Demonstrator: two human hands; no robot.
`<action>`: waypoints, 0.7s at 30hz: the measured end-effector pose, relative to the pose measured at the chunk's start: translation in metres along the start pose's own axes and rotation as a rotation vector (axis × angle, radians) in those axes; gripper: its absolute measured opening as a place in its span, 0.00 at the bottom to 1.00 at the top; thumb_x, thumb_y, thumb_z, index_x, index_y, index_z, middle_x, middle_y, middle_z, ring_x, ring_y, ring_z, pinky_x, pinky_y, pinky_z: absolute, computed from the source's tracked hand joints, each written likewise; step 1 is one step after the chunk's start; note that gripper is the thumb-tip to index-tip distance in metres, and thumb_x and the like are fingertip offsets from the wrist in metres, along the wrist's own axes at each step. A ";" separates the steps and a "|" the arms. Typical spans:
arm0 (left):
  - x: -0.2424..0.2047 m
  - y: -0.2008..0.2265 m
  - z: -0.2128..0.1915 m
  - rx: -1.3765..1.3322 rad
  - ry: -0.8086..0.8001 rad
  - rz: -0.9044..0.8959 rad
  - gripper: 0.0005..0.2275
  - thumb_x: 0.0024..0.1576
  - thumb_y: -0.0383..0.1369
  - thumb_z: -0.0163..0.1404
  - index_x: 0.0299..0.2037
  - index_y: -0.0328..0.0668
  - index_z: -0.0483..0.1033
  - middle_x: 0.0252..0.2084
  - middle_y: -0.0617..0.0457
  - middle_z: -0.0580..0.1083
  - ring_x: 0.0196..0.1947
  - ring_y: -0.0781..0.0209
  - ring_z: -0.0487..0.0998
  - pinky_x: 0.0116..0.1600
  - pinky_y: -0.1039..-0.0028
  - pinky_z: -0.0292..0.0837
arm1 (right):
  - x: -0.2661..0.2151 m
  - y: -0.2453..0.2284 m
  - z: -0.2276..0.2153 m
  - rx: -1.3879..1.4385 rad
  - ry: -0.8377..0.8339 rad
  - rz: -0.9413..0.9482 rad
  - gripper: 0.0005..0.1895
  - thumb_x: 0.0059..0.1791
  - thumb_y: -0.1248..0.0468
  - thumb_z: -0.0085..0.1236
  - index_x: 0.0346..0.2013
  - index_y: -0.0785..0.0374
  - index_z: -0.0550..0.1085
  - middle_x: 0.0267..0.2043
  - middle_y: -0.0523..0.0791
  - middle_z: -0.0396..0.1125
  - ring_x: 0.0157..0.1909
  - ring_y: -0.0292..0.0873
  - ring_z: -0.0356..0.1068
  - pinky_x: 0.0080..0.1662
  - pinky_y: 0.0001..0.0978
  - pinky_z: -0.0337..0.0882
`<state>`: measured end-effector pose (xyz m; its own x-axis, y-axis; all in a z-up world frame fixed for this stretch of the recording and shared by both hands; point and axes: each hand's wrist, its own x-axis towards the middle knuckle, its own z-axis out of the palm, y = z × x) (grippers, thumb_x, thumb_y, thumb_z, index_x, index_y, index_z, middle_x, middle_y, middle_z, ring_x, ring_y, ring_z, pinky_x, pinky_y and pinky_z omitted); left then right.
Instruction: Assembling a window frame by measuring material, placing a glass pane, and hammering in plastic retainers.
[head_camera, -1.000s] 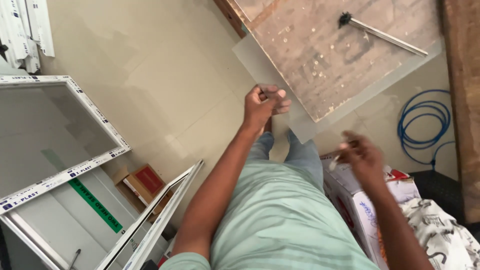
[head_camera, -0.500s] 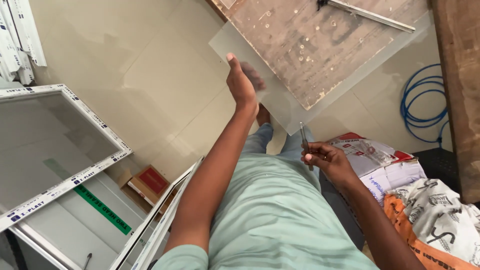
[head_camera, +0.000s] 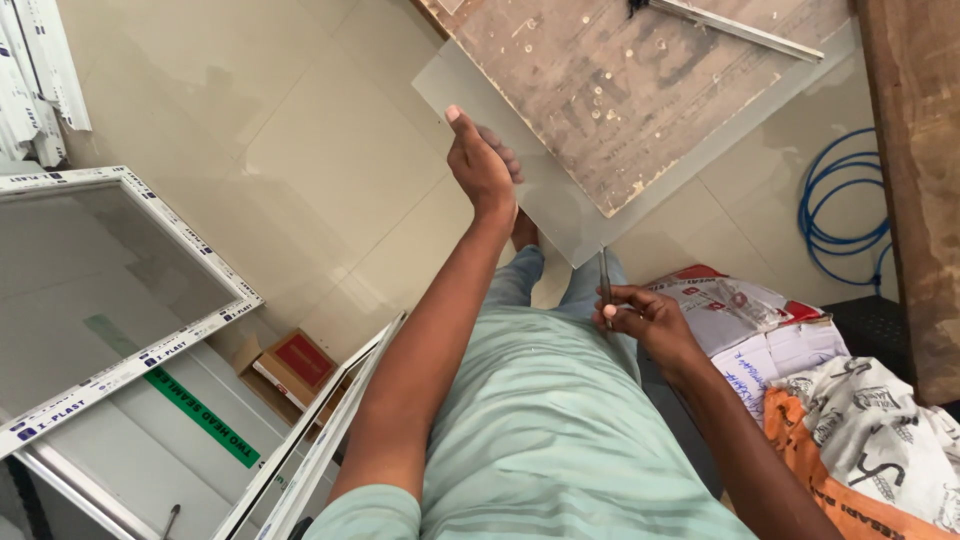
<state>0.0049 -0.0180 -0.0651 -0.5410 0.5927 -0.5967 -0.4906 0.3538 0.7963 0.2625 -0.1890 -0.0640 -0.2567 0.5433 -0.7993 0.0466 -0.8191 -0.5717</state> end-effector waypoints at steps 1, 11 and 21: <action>0.000 0.000 0.000 0.001 0.000 0.000 0.29 0.62 0.62 0.33 0.25 0.43 0.60 0.17 0.54 0.61 0.13 0.63 0.62 0.17 0.71 0.60 | -0.002 -0.004 0.002 0.001 0.000 0.001 0.19 0.49 0.68 0.59 0.55 0.66 0.76 0.49 0.48 0.75 0.49 0.43 0.77 0.54 0.37 0.75; 0.005 -0.006 -0.001 -0.018 0.010 0.024 0.29 0.62 0.62 0.34 0.25 0.42 0.59 0.17 0.54 0.61 0.12 0.63 0.62 0.16 0.71 0.59 | 0.003 -0.003 0.008 0.005 -0.019 -0.014 0.18 0.50 0.67 0.59 0.55 0.66 0.76 0.48 0.48 0.74 0.47 0.42 0.76 0.52 0.37 0.75; 0.001 0.000 0.002 0.002 0.032 0.013 0.28 0.61 0.62 0.35 0.24 0.44 0.59 0.18 0.55 0.61 0.12 0.64 0.62 0.16 0.72 0.59 | 0.049 0.085 -0.016 0.294 0.117 -0.287 0.12 0.52 0.68 0.64 0.47 0.68 0.73 0.39 0.45 0.67 0.36 0.38 0.64 0.38 0.29 0.64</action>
<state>0.0060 -0.0163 -0.0653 -0.5684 0.5740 -0.5894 -0.4821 0.3482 0.8040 0.2697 -0.2291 -0.1555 -0.1068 0.7603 -0.6408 -0.2923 -0.6400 -0.7106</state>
